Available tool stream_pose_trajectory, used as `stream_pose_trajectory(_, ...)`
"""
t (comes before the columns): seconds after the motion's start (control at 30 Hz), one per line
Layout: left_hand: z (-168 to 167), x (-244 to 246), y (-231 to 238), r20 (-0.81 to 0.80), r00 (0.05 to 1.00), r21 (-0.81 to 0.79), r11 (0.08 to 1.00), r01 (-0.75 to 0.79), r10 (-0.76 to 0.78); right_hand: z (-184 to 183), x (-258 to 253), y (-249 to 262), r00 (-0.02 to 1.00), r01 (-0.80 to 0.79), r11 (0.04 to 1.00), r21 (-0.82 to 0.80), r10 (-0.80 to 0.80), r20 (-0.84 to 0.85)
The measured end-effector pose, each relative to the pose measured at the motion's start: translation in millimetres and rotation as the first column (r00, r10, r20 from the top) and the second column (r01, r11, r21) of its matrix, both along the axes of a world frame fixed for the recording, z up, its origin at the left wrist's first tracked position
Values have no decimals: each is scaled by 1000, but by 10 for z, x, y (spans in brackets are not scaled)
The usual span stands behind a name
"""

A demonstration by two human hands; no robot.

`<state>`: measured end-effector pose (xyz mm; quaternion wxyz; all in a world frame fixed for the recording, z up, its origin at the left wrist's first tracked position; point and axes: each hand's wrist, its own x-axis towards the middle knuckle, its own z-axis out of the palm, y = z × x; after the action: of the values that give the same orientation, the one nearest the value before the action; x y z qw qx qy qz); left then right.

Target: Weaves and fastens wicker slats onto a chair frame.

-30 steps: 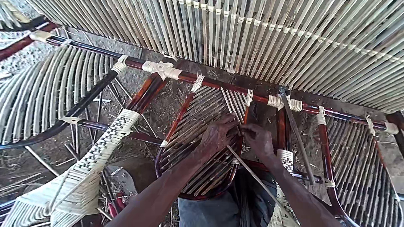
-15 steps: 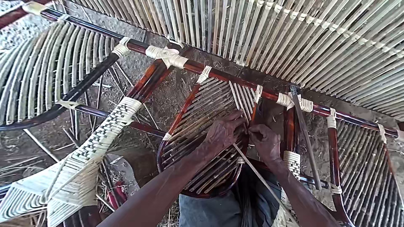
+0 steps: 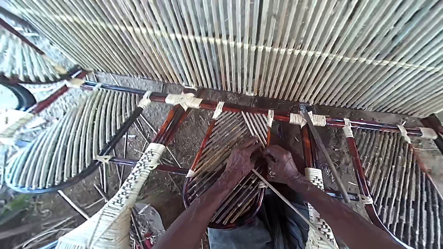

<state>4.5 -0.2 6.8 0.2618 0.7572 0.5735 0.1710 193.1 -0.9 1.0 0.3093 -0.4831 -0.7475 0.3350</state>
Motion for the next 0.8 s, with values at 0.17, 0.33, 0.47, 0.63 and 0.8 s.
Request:
stream_pose_trajectory(0.17,53,-10,-4,-19,1000,-38,999,20,-21,590,621,11,975,150,938,-312,-89,202)
stream_pose_trajectory(0.33,-69,-37,2,13,1000,7,1000,7,-8,486,1556,-206,787,470,825,-312,-232,572)
stream_pose_trajectory(0.47,-65,-28,10,3,1000,-6,1000,4,-4,350,1682,-370,757,565,710,-420,-244,606)
stream_pose_trajectory(0.63,-75,-24,7,-7,1000,11,1000,13,-13,1015,1746,-1022,930,298,732,-612,-368,13)
stream_pose_trajectory(0.8,-40,-11,8,-11,1000,4,1000,7,-7,1086,1946,-1785,946,240,772,-588,-50,320)
